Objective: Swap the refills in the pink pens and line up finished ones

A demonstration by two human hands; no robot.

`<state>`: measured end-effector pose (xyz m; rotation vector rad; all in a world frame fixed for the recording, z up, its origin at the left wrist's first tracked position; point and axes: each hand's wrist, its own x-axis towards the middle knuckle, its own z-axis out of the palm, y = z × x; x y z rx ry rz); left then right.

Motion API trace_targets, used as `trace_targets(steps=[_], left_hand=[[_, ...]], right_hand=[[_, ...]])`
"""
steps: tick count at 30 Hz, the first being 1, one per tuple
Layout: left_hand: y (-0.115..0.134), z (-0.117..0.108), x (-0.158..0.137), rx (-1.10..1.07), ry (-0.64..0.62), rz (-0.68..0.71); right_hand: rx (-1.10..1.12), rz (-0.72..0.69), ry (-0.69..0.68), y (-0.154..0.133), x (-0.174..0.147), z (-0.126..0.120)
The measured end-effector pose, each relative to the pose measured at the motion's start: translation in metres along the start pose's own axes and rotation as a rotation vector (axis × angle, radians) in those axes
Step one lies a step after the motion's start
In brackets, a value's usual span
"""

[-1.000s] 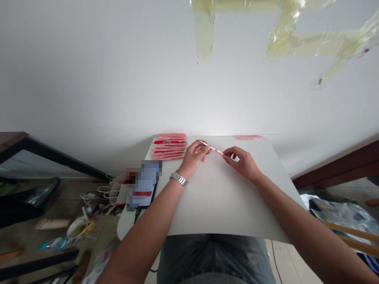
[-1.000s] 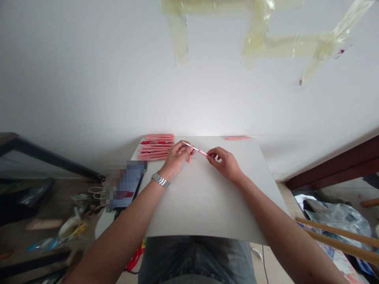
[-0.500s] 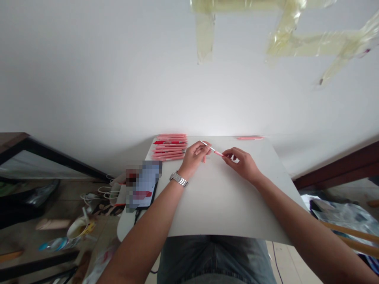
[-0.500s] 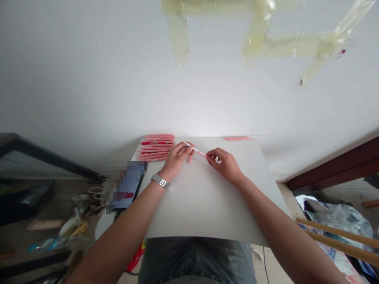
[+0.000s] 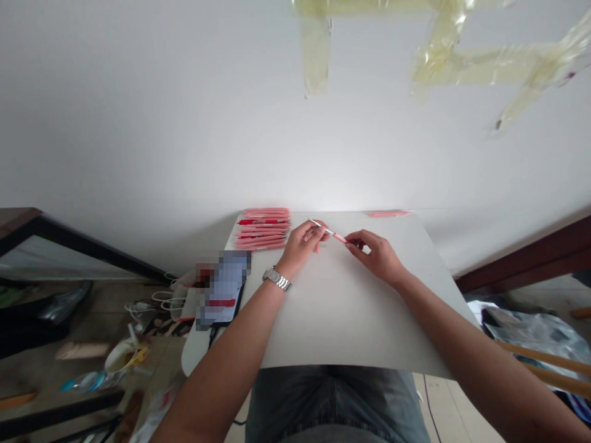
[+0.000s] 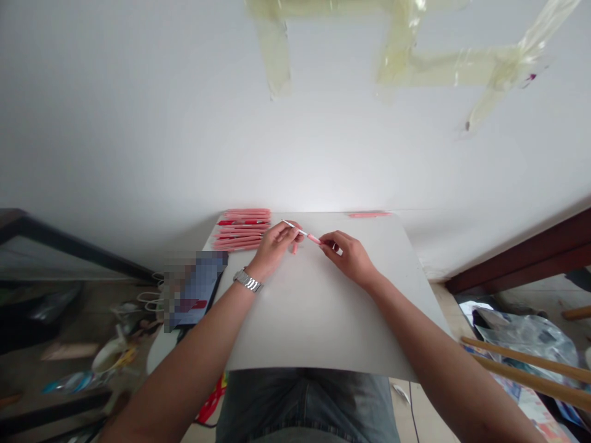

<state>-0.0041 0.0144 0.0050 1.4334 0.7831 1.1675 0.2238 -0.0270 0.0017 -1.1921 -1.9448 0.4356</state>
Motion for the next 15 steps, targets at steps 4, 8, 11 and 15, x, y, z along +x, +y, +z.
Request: trace_targets(steps=[4, 8, 11, 15], left_hand=[[0.002, 0.0, 0.001, 0.046, 0.0, 0.019], [0.003, 0.001, -0.001, 0.081, -0.011, 0.009], [0.004, 0.005, -0.004, 0.094, -0.052, -0.014], [0.008, 0.012, -0.007, 0.082, -0.079, -0.011]], right_hand=[[0.002, -0.022, -0.025, -0.003, -0.001, 0.0], [0.0, -0.035, -0.036, -0.003, 0.0, 0.002], [0.026, -0.034, -0.032, -0.002, 0.0, 0.003], [0.072, -0.036, -0.011, -0.004, -0.001, 0.005]])
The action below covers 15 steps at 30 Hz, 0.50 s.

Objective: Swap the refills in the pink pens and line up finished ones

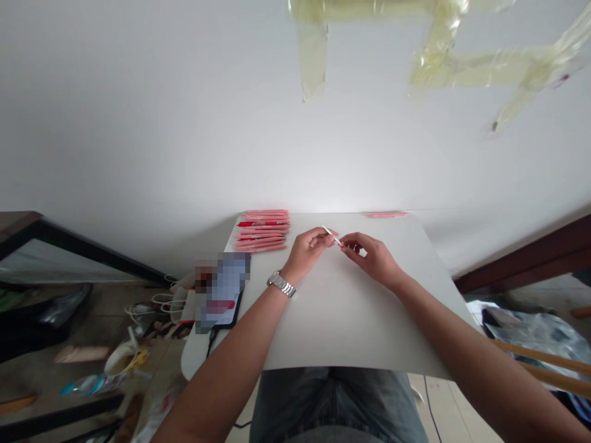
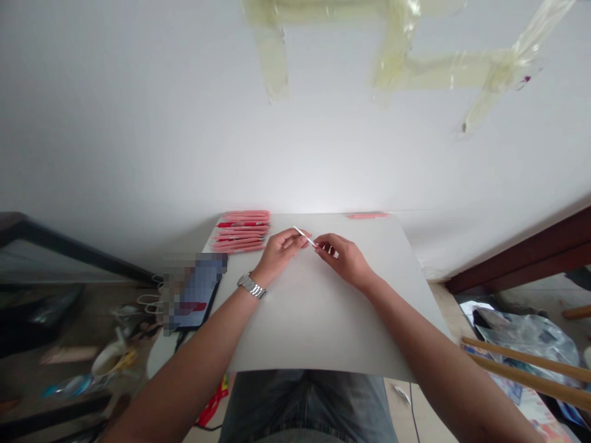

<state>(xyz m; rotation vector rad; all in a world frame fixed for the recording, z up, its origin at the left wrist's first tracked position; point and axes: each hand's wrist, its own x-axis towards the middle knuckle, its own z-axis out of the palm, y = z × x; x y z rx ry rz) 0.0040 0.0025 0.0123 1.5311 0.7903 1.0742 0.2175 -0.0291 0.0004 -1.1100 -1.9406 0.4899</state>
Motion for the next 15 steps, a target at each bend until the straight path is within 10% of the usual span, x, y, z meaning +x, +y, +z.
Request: trace_targets(steps=[15], left_hand=[[0.007, 0.007, -0.003, -0.042, 0.019, 0.072]], right_hand=[[0.098, 0.12, -0.056, -0.016, -0.004, -0.001]])
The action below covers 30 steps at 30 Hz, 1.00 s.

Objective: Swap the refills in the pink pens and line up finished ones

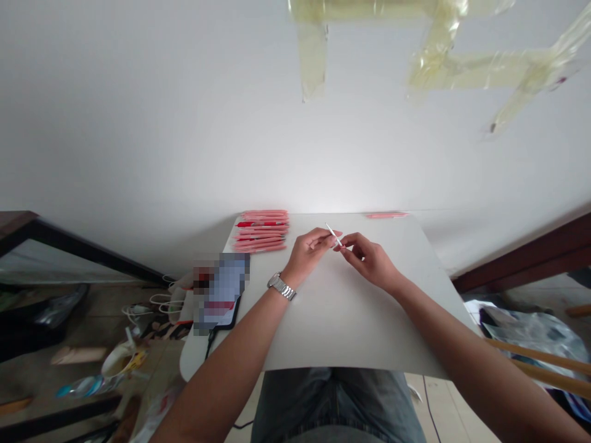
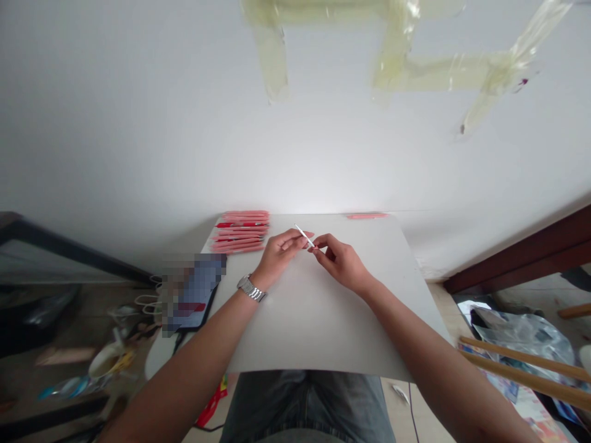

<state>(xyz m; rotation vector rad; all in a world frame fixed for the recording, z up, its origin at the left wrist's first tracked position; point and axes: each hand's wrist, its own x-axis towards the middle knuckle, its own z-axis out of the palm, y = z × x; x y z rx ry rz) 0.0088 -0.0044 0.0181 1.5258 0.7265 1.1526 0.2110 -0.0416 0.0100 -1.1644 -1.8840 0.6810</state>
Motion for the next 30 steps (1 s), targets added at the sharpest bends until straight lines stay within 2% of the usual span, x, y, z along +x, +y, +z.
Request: trace_targets(steps=[6, 12, 17, 22, 26, 30], left_hand=[[-0.002, 0.0, 0.001, 0.048, -0.016, 0.071], [-0.007, 0.002, 0.0, 0.064, -0.024, 0.068], [-0.011, 0.003, -0.004, 0.274, -0.1, 0.097], [-0.014, 0.003, -0.006, 0.543, -0.185, 0.127], [-0.013, 0.001, -0.005, 0.652, -0.177, 0.136], [-0.012, -0.002, -0.003, 0.69, -0.123, 0.143]], right_hand=[[0.071, 0.007, -0.038, -0.006, 0.0, -0.001], [0.305, 0.067, 0.041, -0.008, 0.002, -0.001], [0.598, 0.152, 0.192, -0.007, 0.006, 0.0], [0.79, 0.244, 0.222, -0.004, 0.008, 0.003], [0.836, 0.254, 0.205, -0.002, 0.007, 0.003], [0.768, 0.24, 0.203, -0.001, 0.007, 0.001]])
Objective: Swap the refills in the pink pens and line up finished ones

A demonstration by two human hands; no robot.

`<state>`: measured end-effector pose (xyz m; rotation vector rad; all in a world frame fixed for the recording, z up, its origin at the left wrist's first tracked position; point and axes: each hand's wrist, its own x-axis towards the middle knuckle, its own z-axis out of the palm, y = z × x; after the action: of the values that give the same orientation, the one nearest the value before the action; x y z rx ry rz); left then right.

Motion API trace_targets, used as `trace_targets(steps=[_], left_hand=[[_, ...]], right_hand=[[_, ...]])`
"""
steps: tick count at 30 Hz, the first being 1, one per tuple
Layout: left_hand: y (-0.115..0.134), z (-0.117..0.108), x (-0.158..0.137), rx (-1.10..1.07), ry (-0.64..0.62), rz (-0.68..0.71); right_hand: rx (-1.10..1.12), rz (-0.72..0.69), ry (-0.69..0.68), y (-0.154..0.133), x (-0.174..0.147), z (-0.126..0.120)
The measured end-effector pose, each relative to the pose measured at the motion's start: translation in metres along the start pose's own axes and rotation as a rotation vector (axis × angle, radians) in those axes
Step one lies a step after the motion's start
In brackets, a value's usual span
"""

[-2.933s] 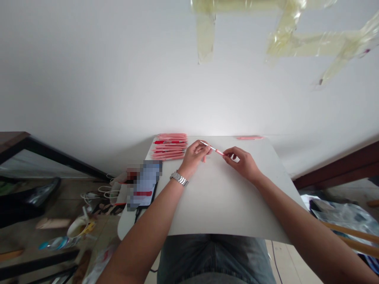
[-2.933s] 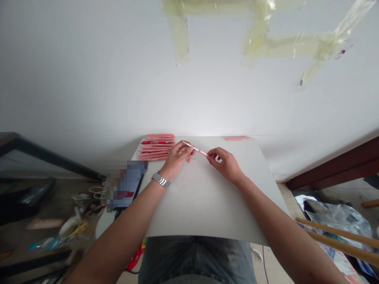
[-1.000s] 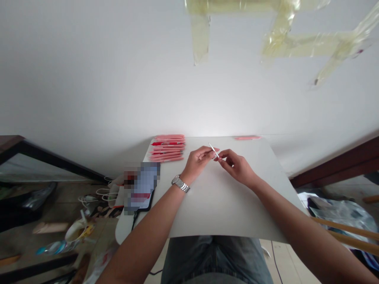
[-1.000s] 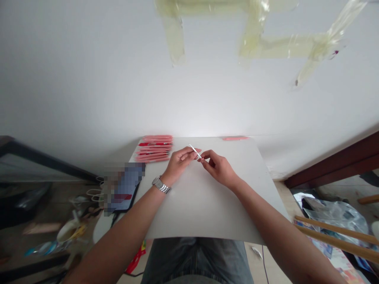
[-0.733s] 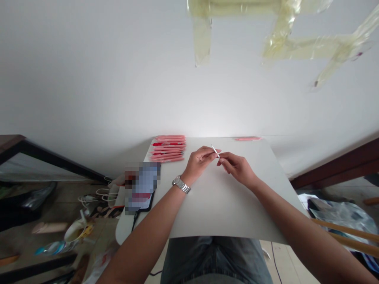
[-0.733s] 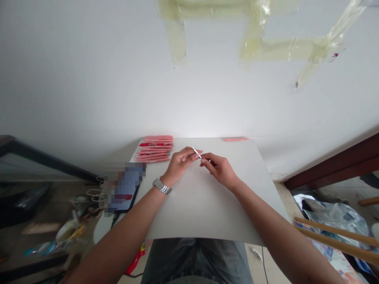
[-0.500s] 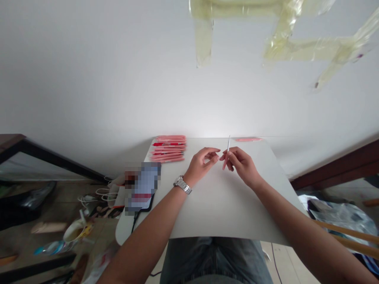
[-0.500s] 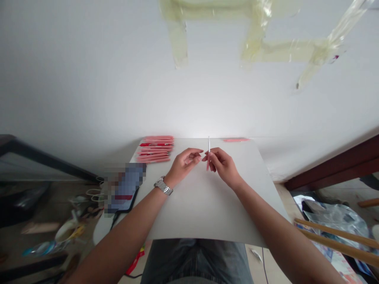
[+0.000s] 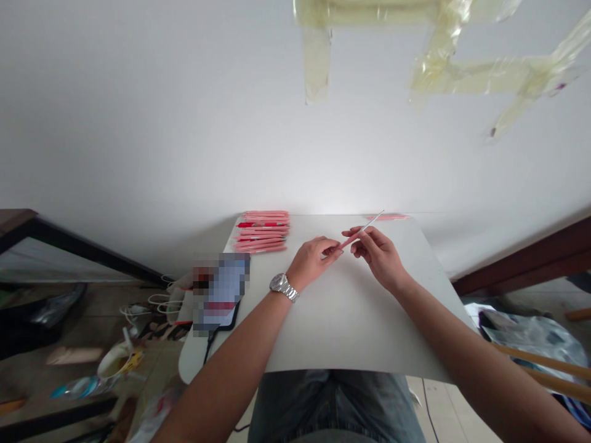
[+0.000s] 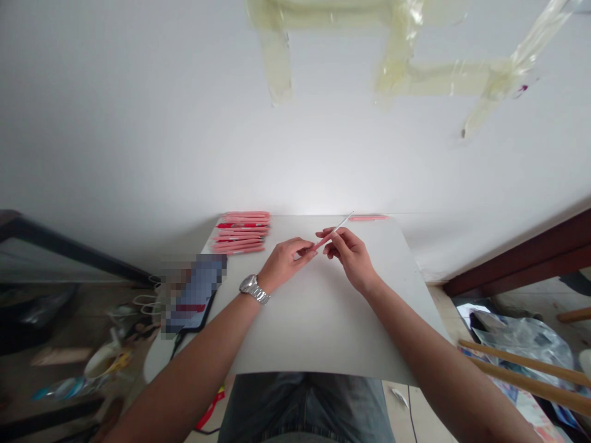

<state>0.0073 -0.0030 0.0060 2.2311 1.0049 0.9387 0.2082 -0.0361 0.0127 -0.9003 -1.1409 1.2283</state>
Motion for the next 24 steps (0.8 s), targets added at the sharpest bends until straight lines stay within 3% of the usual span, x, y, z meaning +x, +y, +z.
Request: trace_targets(steps=[12, 24], left_hand=[[-0.002, -0.003, 0.001, -0.049, 0.048, 0.015], [0.0, -0.005, 0.001, -0.091, 0.087, 0.012]], right_hand=[[-0.051, -0.019, 0.118, -0.001, 0.003, -0.006], [-0.028, 0.058, 0.062, -0.003, 0.005, -0.012]])
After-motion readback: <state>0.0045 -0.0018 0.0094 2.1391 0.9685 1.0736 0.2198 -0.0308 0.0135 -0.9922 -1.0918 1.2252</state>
